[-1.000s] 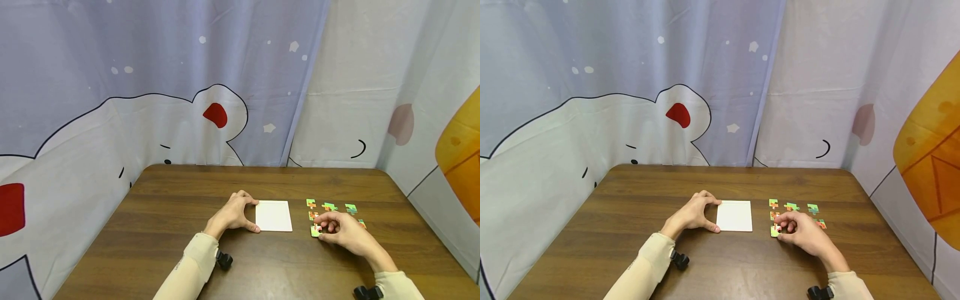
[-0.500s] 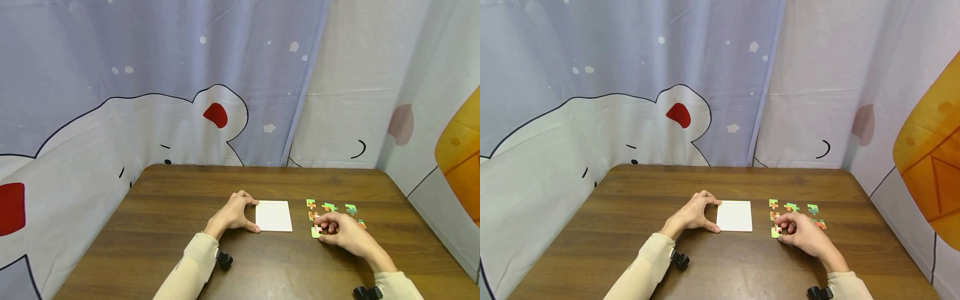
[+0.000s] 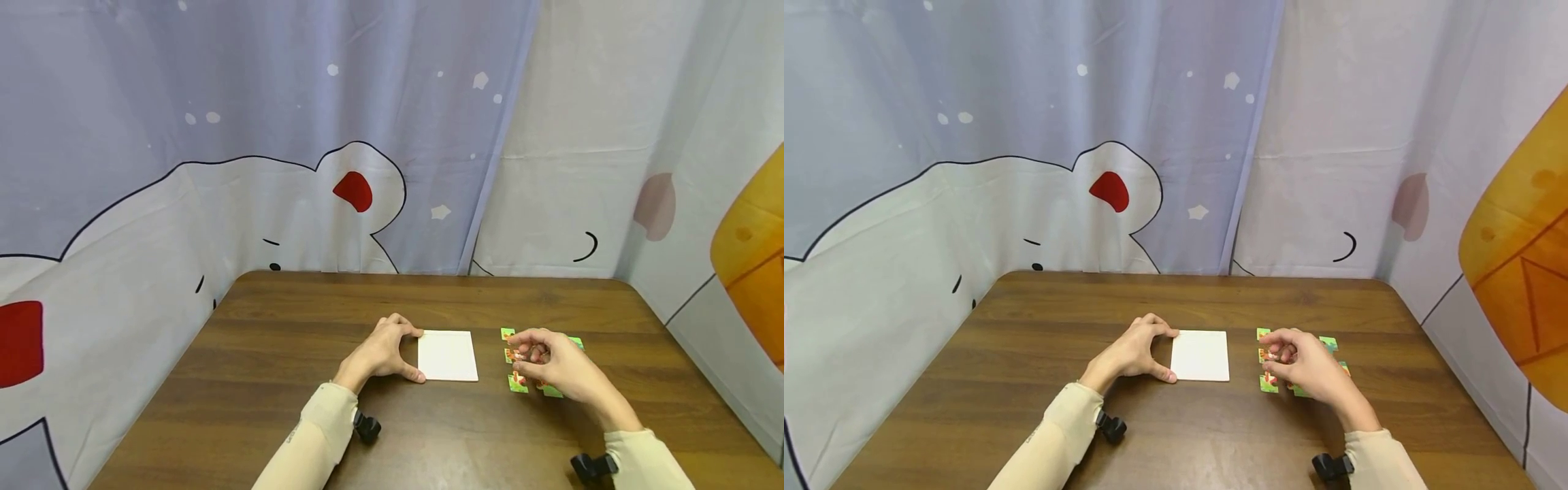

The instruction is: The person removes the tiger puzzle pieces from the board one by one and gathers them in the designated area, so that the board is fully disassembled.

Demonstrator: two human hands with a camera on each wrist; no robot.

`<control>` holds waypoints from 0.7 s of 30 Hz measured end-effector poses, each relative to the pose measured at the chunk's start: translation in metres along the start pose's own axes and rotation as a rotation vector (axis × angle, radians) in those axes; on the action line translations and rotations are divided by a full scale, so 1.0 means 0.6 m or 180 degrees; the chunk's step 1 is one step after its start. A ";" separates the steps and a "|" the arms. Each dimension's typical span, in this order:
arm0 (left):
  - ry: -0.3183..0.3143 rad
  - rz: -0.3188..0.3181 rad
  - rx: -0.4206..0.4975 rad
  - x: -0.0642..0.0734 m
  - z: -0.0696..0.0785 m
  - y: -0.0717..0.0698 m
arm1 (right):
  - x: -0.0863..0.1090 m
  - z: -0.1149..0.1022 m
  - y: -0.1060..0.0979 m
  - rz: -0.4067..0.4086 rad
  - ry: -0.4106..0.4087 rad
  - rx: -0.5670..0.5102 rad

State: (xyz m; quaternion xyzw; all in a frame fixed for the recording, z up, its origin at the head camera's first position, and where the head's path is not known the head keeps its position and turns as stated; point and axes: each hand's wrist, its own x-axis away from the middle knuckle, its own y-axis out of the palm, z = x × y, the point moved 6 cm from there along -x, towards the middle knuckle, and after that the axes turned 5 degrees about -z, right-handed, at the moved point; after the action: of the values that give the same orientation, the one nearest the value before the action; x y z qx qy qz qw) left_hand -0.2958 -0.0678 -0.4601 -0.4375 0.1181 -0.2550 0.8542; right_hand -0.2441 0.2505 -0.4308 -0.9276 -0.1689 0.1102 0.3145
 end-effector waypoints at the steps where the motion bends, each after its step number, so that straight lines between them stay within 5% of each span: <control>1: -0.0002 0.0006 -0.0001 0.000 0.000 0.000 | -0.007 -0.007 -0.001 0.0016 -0.0014 0.0006; 12: 0.0012 -0.0001 0.0013 -0.005 0.007 -0.001 | -0.070 -0.086 -0.008 0.0193 -0.0145 -0.0163; 21: -0.0013 0.0020 0.0005 -0.003 0.002 0.001 | -0.078 -0.083 0.006 0.0125 -0.0136 -0.0393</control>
State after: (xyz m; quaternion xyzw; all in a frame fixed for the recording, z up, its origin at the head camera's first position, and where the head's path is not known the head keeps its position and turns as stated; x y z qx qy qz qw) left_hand -0.2968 -0.0657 -0.4602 -0.4370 0.1176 -0.2514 0.8556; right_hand -0.2706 0.2029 -0.3900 -0.9458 -0.1638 0.1254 0.2508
